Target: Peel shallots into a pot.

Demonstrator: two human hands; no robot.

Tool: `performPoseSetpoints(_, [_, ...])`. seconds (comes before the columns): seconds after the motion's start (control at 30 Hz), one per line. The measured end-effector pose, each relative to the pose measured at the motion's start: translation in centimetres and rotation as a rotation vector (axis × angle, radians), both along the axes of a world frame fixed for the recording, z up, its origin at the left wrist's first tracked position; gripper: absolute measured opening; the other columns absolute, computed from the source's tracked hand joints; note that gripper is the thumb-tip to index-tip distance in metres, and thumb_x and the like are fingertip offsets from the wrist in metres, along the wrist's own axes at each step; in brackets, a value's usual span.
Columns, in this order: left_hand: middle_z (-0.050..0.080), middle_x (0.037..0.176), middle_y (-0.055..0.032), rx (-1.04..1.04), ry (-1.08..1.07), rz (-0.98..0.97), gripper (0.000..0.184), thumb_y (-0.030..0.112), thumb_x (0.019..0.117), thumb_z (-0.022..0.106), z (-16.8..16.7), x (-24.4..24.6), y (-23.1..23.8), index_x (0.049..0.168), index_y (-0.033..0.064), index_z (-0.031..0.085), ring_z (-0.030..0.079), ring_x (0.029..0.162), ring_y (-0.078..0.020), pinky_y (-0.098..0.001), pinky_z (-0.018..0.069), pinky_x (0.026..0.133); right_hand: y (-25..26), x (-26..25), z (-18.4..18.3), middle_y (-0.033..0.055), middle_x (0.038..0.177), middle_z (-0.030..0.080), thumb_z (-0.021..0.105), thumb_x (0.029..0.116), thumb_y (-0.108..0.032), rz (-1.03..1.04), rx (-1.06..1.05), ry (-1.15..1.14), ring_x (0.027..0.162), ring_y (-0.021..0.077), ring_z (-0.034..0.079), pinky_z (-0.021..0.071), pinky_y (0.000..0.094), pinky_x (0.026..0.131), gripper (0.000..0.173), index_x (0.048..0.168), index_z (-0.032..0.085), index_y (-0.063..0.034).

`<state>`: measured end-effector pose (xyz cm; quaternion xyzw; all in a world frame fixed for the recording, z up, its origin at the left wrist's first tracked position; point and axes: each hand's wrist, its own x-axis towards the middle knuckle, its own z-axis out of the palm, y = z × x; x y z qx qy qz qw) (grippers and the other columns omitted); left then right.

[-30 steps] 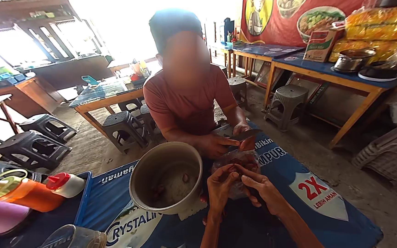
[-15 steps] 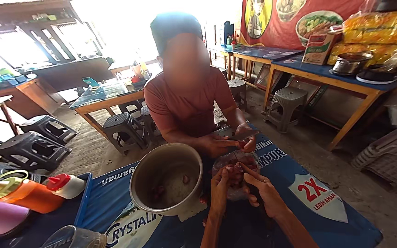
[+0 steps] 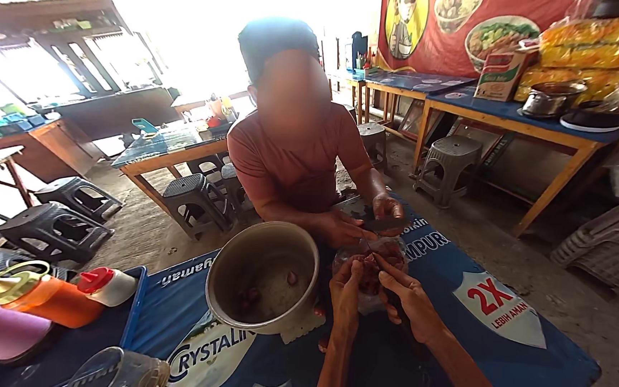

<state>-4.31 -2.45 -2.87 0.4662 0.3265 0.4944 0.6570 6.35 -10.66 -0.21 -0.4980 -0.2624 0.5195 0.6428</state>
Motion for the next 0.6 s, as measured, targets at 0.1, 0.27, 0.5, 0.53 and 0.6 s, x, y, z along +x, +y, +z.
performPoseSetpoints(0.1, [0.073,0.095,-0.0100,0.075,-0.009,0.099,0.020,0.004,0.1024,0.057,0.2,0.2,-0.2,0.114,-0.0071,0.069,0.070,0.084,-0.0113,-0.0248,0.0584,0.079,-0.5,0.2,0.0,0.0008,0.068,0.053,0.043,0.1077,-0.019,0.131,-0.003,0.009,0.043,0.0071,0.046,0.0402,0.0198,0.038,0.048,0.155,0.043,-0.0149])
performPoseSetpoints(0.27, [0.074,0.095,-0.0090,0.237,0.020,0.161,0.018,0.000,0.0980,0.061,0.1,0.5,-0.7,0.112,-0.0087,0.068,0.070,0.083,-0.0075,-0.0220,0.0591,0.079,-0.7,0.2,0.1,0.0007,0.069,0.053,0.043,0.1080,-0.020,0.206,-0.013,0.033,0.043,0.0068,0.046,0.0399,0.0192,0.037,0.050,0.158,0.040,-0.0174])
performPoseSetpoints(0.5, [0.074,0.095,-0.0087,0.362,0.109,0.197,0.018,0.000,0.0969,0.061,-0.2,0.4,-1.0,0.111,-0.0086,0.069,0.071,0.083,-0.0047,-0.0196,0.0589,0.078,-0.8,0.4,-0.2,0.0011,0.071,0.055,0.044,0.1073,-0.018,0.211,-0.004,0.000,0.043,0.0070,0.046,0.0407,0.0197,0.037,0.050,0.157,0.042,-0.0170])
performPoseSetpoints(0.53, [0.074,0.096,-0.0090,0.369,0.112,0.207,0.018,-0.001,0.0968,0.061,-0.2,0.5,-1.0,0.111,-0.0088,0.069,0.071,0.084,-0.0048,-0.0197,0.0589,0.079,-0.7,0.3,-0.2,0.0010,0.071,0.055,0.044,0.1073,-0.018,0.205,-0.006,-0.004,0.043,0.0069,0.046,0.0407,0.0197,0.037,0.049,0.157,0.042,-0.0168])
performPoseSetpoints(0.6, [0.074,0.096,-0.0093,0.377,0.119,0.229,0.018,-0.001,0.0961,0.062,-0.4,0.6,-1.2,0.111,-0.0090,0.069,0.071,0.083,-0.0047,-0.0193,0.0588,0.079,-0.7,0.3,-0.1,0.0006,0.069,0.055,0.044,0.1073,-0.018,0.197,-0.019,0.001,0.043,0.0066,0.046,0.0405,0.0196,0.037,0.049,0.156,0.044,-0.0167])
